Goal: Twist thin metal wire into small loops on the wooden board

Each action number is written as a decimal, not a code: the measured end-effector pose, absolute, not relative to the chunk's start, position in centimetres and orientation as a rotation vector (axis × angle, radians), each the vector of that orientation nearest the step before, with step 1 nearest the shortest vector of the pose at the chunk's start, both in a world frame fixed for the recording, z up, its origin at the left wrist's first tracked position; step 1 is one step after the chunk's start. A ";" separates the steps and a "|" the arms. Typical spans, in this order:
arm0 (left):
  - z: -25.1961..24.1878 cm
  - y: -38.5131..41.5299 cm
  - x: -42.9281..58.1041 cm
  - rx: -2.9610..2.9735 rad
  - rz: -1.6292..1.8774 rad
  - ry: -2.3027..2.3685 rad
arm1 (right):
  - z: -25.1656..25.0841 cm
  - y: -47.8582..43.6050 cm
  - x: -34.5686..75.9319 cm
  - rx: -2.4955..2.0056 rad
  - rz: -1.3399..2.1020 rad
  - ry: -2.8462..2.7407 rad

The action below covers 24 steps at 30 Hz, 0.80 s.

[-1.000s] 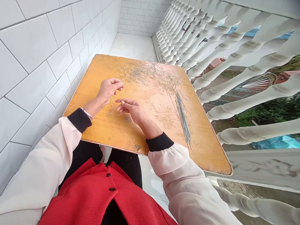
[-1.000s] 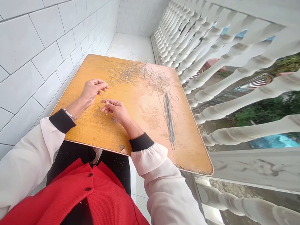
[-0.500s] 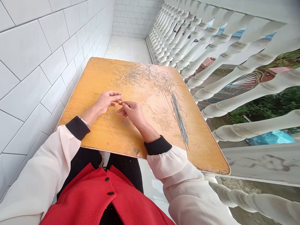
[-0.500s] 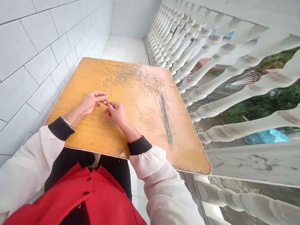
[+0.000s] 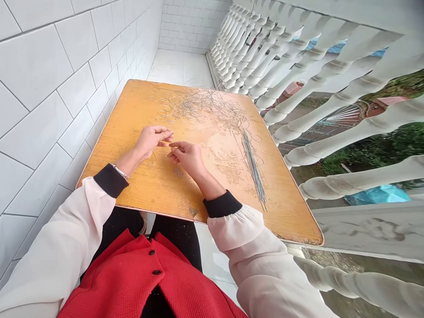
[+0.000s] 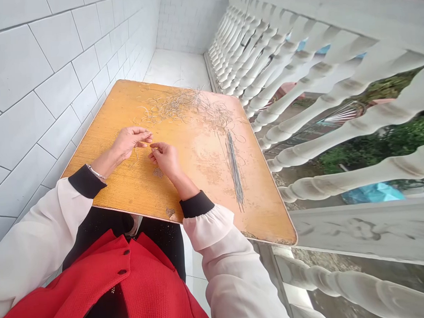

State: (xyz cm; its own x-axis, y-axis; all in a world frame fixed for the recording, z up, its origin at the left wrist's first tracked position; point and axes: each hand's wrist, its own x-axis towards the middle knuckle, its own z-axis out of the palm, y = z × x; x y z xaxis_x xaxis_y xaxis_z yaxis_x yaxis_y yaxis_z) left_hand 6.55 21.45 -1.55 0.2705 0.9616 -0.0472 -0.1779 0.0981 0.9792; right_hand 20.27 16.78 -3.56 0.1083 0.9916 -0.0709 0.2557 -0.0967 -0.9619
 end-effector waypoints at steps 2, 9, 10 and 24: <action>-1.4 21.6 6.3 1.087 1.066 0.904 | -3.7 16.9 20.3 -1.465 1.147 -1.211; -1.5 21.4 6.6 1.015 1.090 0.909 | -4.3 16.8 20.6 -1.275 1.165 -1.237; -1.5 21.4 6.6 1.007 1.088 0.904 | -4.4 16.8 20.6 -1.264 1.163 -1.220; -2.0 22.1 6.0 1.008 1.004 0.791 | -3.7 16.2 20.5 -1.161 1.462 -1.029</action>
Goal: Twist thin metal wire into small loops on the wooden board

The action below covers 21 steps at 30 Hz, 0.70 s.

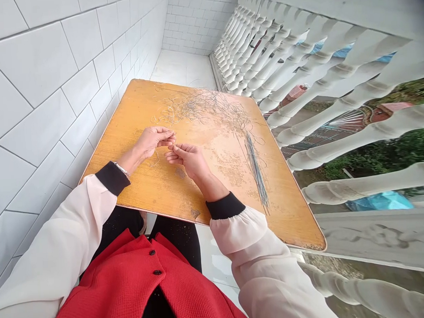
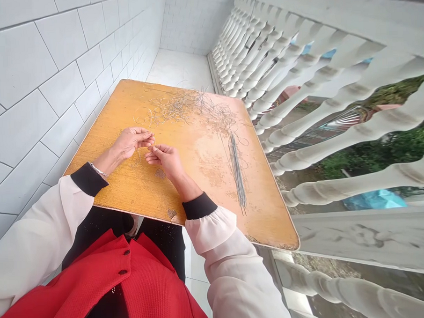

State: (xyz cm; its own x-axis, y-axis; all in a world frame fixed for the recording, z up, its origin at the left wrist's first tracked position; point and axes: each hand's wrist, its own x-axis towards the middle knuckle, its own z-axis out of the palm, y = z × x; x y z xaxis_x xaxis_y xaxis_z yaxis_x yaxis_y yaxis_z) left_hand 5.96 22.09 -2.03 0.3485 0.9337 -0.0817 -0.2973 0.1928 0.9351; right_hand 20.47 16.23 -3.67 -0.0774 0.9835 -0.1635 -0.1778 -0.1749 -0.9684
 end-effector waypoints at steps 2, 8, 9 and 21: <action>-2.1 22.2 5.8 1.027 0.997 0.788 | -3.5 16.1 20.6 -1.166 1.502 -1.025; -2.3 22.3 5.5 1.101 0.938 0.771 | -2.9 15.9 20.6 -1.199 1.560 -1.028; -2.3 22.3 5.5 1.114 0.923 0.781 | -2.8 15.8 20.6 -1.229 1.575 -1.047; -1.7 20.9 6.4 1.210 0.769 0.917 | -1.6 16.7 23.3 -1.340 0.982 -1.268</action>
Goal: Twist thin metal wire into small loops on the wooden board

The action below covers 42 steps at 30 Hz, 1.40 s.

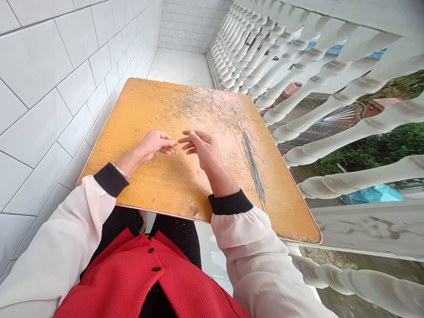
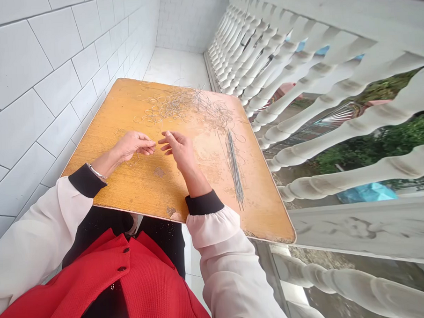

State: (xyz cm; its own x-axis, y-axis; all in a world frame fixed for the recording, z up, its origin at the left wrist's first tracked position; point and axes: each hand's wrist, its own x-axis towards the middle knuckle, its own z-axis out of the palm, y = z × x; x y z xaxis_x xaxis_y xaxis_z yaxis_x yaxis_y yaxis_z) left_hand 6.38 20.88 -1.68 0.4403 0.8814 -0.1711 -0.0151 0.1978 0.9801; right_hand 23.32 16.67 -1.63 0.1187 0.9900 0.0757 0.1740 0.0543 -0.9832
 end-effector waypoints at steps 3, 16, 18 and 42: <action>-1.9 20.3 7.0 1.254 0.717 0.938 | -1.9 16.7 23.2 -1.256 0.921 -1.268; -2.0 19.6 6.8 1.429 0.471 0.682 | -1.8 16.7 23.4 -1.237 1.073 -1.134; -1.9 19.8 6.6 1.458 0.429 0.656 | -1.9 16.7 23.4 -1.240 1.072 -1.143; -1.1 21.0 6.3 1.373 0.958 0.974 | -3.0 16.7 21.8 -1.360 0.957 -1.295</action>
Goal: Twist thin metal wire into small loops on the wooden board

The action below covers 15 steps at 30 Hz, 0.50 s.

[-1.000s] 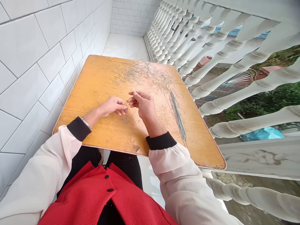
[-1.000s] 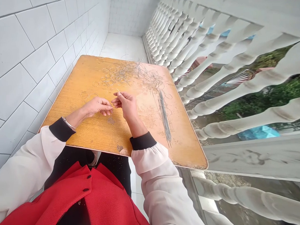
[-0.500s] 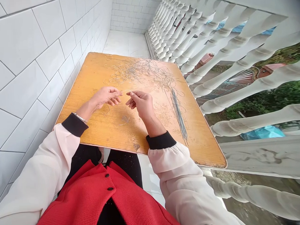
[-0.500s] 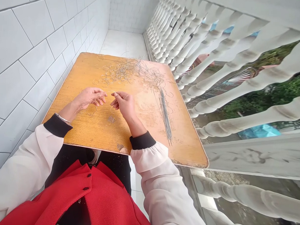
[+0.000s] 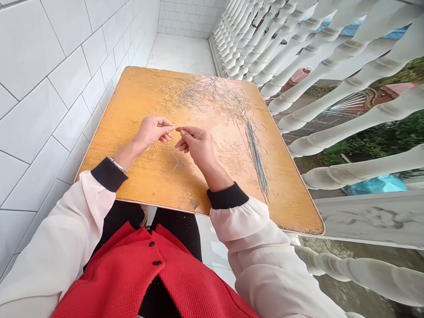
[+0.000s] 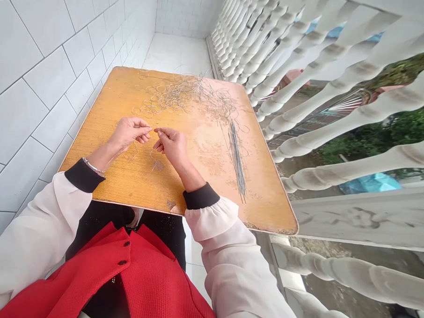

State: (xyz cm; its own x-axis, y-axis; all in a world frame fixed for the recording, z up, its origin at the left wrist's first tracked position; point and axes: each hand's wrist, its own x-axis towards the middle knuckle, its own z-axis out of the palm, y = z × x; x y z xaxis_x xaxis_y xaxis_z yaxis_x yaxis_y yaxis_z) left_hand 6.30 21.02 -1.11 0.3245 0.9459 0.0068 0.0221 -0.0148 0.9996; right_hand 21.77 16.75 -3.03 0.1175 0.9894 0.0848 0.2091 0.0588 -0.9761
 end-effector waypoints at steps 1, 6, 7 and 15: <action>-1.1 21.1 6.2 1.387 0.954 0.979 | -3.0 16.8 21.8 -1.359 0.961 -1.295; -1.1 21.4 5.9 1.446 0.954 0.964 | -3.0 17.0 21.9 -1.346 0.957 -1.301; -1.2 21.4 5.8 1.450 0.956 0.955 | -3.0 17.0 21.9 -1.342 0.954 -1.304; -1.7 21.9 5.5 1.452 0.951 0.956 | -3.0 16.9 21.8 -1.382 0.958 -1.301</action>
